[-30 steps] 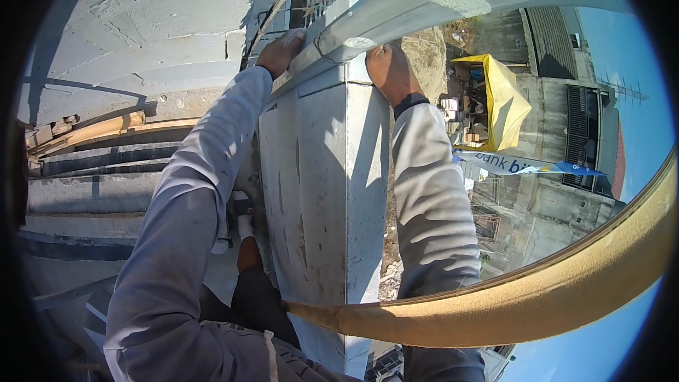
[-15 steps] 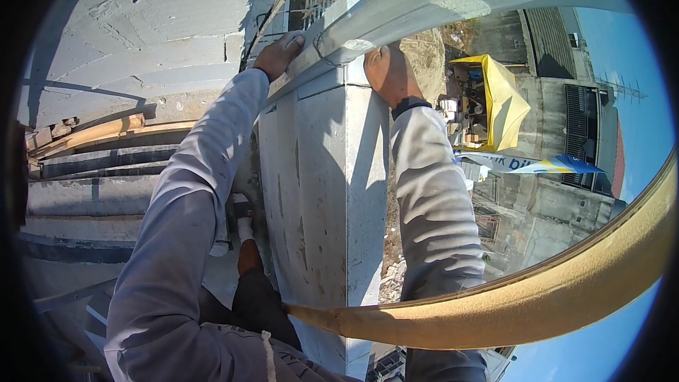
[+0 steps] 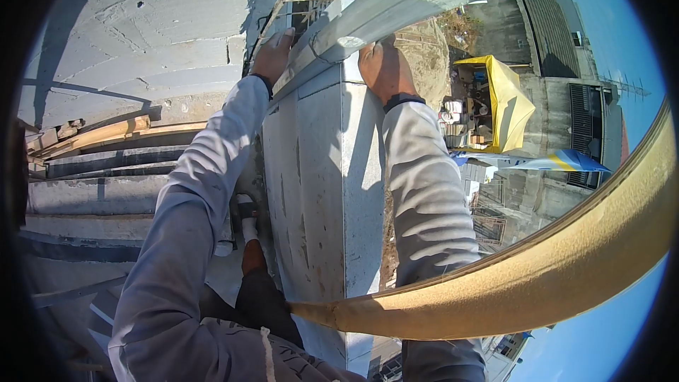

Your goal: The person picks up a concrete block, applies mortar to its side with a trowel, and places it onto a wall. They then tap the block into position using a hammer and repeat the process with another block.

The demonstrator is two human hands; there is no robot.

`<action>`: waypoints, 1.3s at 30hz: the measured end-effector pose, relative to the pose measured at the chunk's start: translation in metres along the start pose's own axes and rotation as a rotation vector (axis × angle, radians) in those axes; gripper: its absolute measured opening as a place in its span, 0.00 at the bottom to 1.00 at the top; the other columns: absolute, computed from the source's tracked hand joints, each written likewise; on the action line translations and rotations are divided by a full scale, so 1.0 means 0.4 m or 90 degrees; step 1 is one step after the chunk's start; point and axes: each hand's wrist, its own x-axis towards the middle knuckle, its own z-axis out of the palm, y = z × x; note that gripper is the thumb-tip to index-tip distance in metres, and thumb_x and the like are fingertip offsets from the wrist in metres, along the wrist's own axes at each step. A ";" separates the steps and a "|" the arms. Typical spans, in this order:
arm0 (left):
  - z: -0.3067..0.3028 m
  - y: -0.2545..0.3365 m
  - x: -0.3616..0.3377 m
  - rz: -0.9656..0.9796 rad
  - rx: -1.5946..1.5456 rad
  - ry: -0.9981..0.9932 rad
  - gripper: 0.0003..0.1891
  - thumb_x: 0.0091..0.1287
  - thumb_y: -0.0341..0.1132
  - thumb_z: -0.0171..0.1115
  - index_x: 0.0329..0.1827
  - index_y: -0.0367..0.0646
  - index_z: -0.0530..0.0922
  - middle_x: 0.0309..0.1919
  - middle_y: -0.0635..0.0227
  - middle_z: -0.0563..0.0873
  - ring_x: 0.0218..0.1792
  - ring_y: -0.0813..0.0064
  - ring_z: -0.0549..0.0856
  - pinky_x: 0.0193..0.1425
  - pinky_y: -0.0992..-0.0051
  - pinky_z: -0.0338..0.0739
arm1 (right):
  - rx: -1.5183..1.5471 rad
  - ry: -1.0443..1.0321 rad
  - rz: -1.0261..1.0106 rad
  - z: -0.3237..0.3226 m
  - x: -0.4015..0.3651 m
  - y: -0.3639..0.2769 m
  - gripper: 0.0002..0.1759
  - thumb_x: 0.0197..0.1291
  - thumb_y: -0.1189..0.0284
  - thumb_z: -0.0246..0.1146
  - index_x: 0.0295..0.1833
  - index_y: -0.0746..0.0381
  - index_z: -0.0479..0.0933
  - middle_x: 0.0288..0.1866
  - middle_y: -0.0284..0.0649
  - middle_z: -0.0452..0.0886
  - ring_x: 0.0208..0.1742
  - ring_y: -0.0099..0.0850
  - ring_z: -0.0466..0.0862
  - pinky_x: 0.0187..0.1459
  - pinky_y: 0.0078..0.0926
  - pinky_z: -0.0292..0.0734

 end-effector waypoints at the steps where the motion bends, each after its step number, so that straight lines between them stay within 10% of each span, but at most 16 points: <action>1: -0.015 0.027 -0.012 0.003 -0.088 -0.010 0.30 0.65 0.58 0.46 0.50 0.39 0.79 0.38 0.55 0.84 0.42 0.60 0.82 0.49 0.69 0.72 | -0.026 -0.001 -0.001 -0.001 0.000 -0.005 0.14 0.61 0.70 0.44 0.38 0.69 0.70 0.30 0.61 0.78 0.34 0.53 0.81 0.35 0.43 0.78; 10: -0.131 0.313 -0.045 0.154 0.007 -0.299 0.31 0.61 0.61 0.52 0.46 0.38 0.81 0.37 0.59 0.85 0.39 0.66 0.82 0.47 0.73 0.72 | 0.213 -0.020 0.233 -0.033 0.009 -0.035 0.29 0.65 0.57 0.42 0.48 0.78 0.67 0.37 0.70 0.76 0.43 0.60 0.79 0.44 0.48 0.75; 15: -0.125 0.286 0.024 0.221 0.105 -0.394 0.16 0.67 0.42 0.52 0.49 0.43 0.81 0.42 0.64 0.85 0.40 0.73 0.80 0.50 0.78 0.70 | 0.088 -0.098 0.070 -0.068 0.002 -0.039 0.30 0.64 0.57 0.41 0.51 0.79 0.64 0.37 0.70 0.76 0.44 0.59 0.79 0.45 0.47 0.75; 20: -0.113 0.282 0.084 0.452 0.218 -0.472 0.13 0.65 0.35 0.53 0.47 0.43 0.81 0.42 0.63 0.85 0.40 0.71 0.81 0.46 0.76 0.73 | 0.220 -0.016 0.180 0.019 0.015 0.004 0.30 0.64 0.58 0.42 0.50 0.80 0.63 0.39 0.70 0.76 0.44 0.59 0.79 0.45 0.47 0.74; 28: -0.105 0.285 0.092 0.414 0.219 -0.491 0.12 0.63 0.32 0.53 0.45 0.38 0.80 0.36 0.64 0.84 0.33 0.77 0.80 0.39 0.76 0.73 | 0.228 -0.040 0.013 0.051 0.025 0.046 0.31 0.65 0.58 0.42 0.50 0.83 0.60 0.40 0.71 0.75 0.46 0.61 0.76 0.46 0.45 0.72; 31: -0.103 0.287 0.090 0.430 0.222 -0.499 0.12 0.64 0.31 0.53 0.44 0.37 0.80 0.33 0.69 0.83 0.32 0.81 0.78 0.37 0.78 0.72 | 0.284 -0.030 0.129 0.030 0.015 0.018 0.13 0.61 0.70 0.46 0.38 0.69 0.70 0.40 0.55 0.78 0.44 0.55 0.76 0.45 0.44 0.71; 35: -0.097 0.296 0.075 0.210 0.123 -0.513 0.10 0.63 0.30 0.53 0.42 0.36 0.80 0.29 0.72 0.80 0.30 0.83 0.77 0.35 0.79 0.71 | 0.344 0.000 0.160 0.033 0.016 0.016 0.18 0.63 0.65 0.43 0.47 0.67 0.73 0.49 0.60 0.75 0.52 0.56 0.73 0.53 0.42 0.68; 39: -0.094 0.277 0.084 0.308 0.144 -0.513 0.09 0.64 0.30 0.52 0.39 0.36 0.80 0.28 0.73 0.79 0.29 0.84 0.76 0.34 0.79 0.71 | 0.374 0.000 0.141 0.034 0.013 0.027 0.34 0.65 0.57 0.44 0.57 0.82 0.58 0.48 0.71 0.73 0.54 0.60 0.73 0.54 0.42 0.68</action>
